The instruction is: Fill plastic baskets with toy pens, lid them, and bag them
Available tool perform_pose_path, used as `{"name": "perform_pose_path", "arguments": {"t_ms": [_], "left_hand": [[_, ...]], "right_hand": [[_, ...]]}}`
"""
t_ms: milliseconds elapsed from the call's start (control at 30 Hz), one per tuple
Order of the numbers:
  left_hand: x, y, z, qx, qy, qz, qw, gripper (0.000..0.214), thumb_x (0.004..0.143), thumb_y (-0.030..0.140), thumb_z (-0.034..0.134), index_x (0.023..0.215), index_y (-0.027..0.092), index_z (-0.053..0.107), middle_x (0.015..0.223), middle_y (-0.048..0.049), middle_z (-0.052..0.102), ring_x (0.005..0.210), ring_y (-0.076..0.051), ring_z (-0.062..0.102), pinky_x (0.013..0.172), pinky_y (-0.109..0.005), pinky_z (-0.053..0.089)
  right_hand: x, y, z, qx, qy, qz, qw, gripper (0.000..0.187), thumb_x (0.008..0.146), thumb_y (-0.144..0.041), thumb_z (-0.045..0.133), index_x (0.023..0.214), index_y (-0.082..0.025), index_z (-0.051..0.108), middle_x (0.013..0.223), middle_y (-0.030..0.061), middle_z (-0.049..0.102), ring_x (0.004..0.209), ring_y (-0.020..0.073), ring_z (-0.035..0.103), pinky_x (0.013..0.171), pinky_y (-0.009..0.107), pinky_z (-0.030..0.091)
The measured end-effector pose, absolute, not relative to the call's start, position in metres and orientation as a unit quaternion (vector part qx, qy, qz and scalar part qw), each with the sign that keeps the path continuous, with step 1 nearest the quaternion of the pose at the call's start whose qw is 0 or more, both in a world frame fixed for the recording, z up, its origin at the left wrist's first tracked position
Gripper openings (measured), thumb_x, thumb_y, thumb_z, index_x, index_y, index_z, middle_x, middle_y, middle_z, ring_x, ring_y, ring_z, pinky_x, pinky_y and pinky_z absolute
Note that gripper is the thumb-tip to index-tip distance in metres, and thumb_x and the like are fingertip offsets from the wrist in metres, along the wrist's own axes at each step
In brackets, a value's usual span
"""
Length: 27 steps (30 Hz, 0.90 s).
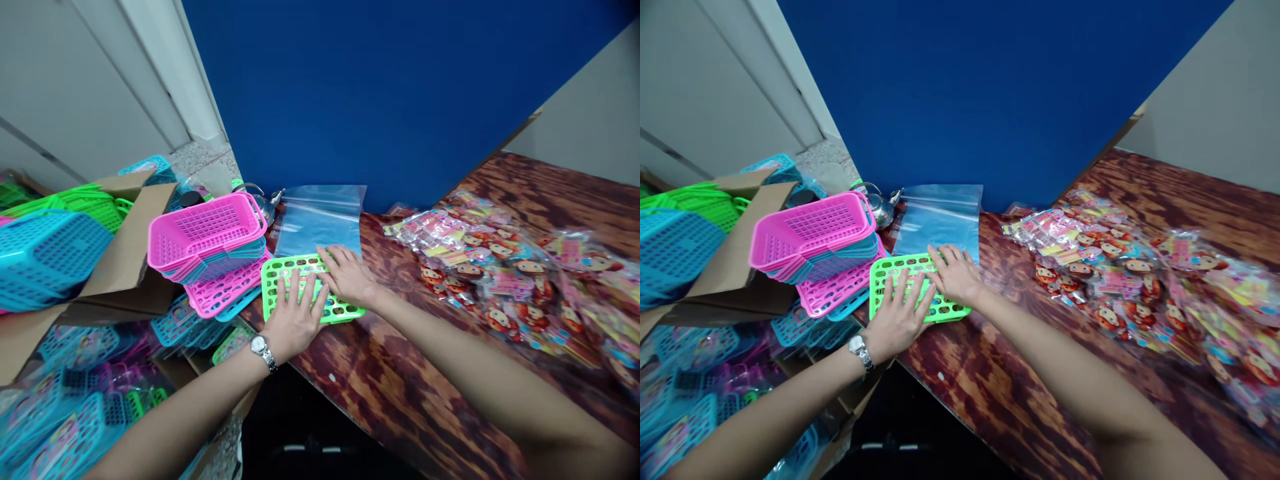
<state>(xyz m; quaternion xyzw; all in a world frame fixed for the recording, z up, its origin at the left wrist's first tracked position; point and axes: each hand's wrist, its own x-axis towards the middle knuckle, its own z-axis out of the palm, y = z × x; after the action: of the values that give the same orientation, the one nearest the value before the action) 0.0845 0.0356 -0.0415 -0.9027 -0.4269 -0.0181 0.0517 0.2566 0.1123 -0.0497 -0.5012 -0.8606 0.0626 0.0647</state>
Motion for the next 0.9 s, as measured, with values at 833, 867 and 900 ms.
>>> {"name": "perform_pose_path", "arguments": {"t_ms": [833, 867, 900], "left_hand": [[0.081, 0.04, -0.043, -0.903, -0.424, -0.034, 0.056, 0.066, 0.089, 0.055, 0.034, 0.145, 0.027, 0.014, 0.145, -0.0204, 0.029, 0.131, -0.045, 0.025, 0.1, -0.065, 0.019], [0.081, 0.04, -0.042, -0.904, -0.423, -0.039, 0.049, 0.066, 0.089, 0.056, 0.033, 0.145, 0.027, 0.013, 0.144, -0.0203, 0.029, 0.131, -0.045, 0.024, 0.1, -0.065, 0.018], [0.08, 0.041, -0.042, -0.904, -0.423, -0.043, 0.042, 0.066, 0.089, 0.057, 0.032, 0.145, 0.028, 0.013, 0.144, -0.0202, 0.03, 0.131, -0.045, 0.024, 0.101, -0.065, 0.018]], "right_hand": [[0.23, 0.177, -0.027, -0.417, -0.853, 0.302, 0.085, 0.026, 0.087, -0.035, 0.049, 0.078, -0.018, 0.066, 0.071, 0.0001, 0.06, 0.066, 0.012, 0.053, 0.06, 0.022, 0.034], [0.23, 0.179, -0.028, -0.423, -0.844, 0.32, 0.082, 0.024, 0.086, -0.035, 0.05, 0.079, -0.017, 0.065, 0.068, -0.0006, 0.06, 0.063, 0.0113, 0.052, 0.058, 0.022, 0.033], [0.23, 0.18, -0.029, -0.428, -0.835, 0.336, 0.078, 0.023, 0.085, -0.036, 0.052, 0.081, -0.017, 0.064, 0.066, -0.0014, 0.059, 0.06, 0.0109, 0.051, 0.056, 0.021, 0.032]]}}
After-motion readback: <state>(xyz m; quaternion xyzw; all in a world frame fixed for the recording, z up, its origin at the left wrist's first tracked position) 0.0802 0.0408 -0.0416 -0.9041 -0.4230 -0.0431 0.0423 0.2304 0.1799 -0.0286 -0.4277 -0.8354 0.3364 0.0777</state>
